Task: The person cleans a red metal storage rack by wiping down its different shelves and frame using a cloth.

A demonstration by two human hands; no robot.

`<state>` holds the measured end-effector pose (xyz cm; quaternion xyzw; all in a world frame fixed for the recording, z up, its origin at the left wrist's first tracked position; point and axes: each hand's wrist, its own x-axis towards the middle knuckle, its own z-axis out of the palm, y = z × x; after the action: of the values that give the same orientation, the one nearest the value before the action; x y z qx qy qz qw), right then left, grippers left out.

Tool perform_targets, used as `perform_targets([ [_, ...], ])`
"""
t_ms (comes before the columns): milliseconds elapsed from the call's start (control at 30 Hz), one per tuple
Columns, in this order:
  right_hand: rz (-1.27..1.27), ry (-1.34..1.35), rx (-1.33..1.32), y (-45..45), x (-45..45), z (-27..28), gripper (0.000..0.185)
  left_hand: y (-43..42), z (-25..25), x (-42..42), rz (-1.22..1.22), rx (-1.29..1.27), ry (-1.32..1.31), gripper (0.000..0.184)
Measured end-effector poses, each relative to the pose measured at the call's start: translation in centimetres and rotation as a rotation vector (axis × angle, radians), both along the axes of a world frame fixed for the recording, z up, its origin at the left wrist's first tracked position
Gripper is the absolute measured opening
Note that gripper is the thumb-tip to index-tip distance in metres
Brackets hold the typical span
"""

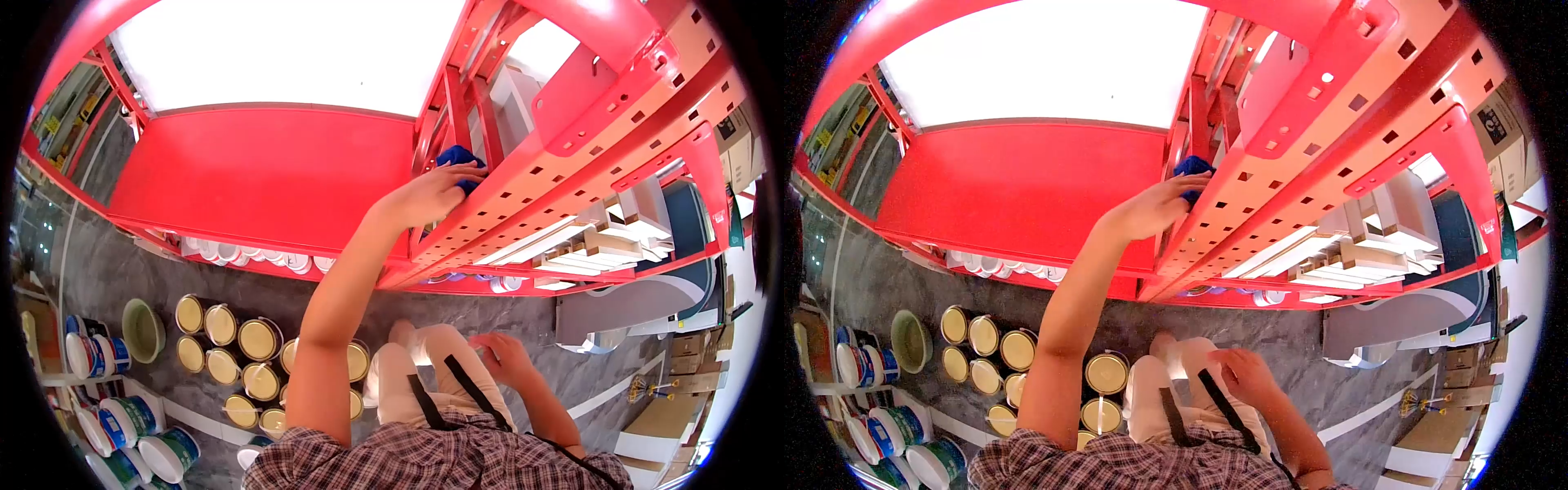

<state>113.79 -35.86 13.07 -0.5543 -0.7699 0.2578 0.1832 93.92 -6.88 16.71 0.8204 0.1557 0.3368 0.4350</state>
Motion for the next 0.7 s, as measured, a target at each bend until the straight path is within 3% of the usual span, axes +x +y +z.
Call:
perform_targets([
  [67, -0.034, 0.021, -0.014, 0.0, 0.1, 0.2, 0.029, 0.7, -0.7, 0.4, -0.071, -0.076, -0.034, 0.045],
  [133, -0.044, -0.008, 0.007, -0.3, 0.2, -0.1, 0.028, 2.9, -0.8, 2.4, 0.125, 0.144, 0.022, 0.043],
  [167, -0.055, -0.034, 0.026, -0.6, 0.2, -0.4, 0.028, 4.4, -0.4, 3.1, 0.091, 0.010, 0.060, 0.043],
  [233, -0.058, -0.018, -0.003, -1.4, 0.4, -1.2, 0.027, 9.0, -0.3, 4.7, 0.162, 0.346, 0.336, 0.045],
  [267, -0.064, -0.005, -0.023, -1.3, 0.6, -1.4, 0.027, 11.0, -0.2, 5.2, 0.172, 0.348, 0.331, 0.045],
  [367, -0.089, -0.001, -0.043, -1.6, 1.6, -1.3, 0.027, 16.1, -1.4, 7.4, 0.283, 0.323, 0.306, 0.045],
  [467, -0.159, -0.067, -0.106, -1.9, 2.3, -1.0, 0.027, 20.7, -5.1, 10.4, 0.497, 0.384, -0.097, 0.042],
  [500, -0.174, -0.008, -0.088, -2.0, 2.3, -1.1, 0.027, 21.6, -5.6, 11.2, 0.386, 0.013, -0.267, 0.039],
  [600, -0.193, 0.052, -0.135, -2.4, 2.2, -1.7, 0.027, 22.0, -7.2, 12.5, 0.236, -0.556, -0.542, 0.040],
  [700, -0.144, 0.052, -0.160, -2.2, 1.9, -2.1, 0.027, 16.6, -6.3, 10.6, 0.102, -0.768, -0.644, 0.049],
])
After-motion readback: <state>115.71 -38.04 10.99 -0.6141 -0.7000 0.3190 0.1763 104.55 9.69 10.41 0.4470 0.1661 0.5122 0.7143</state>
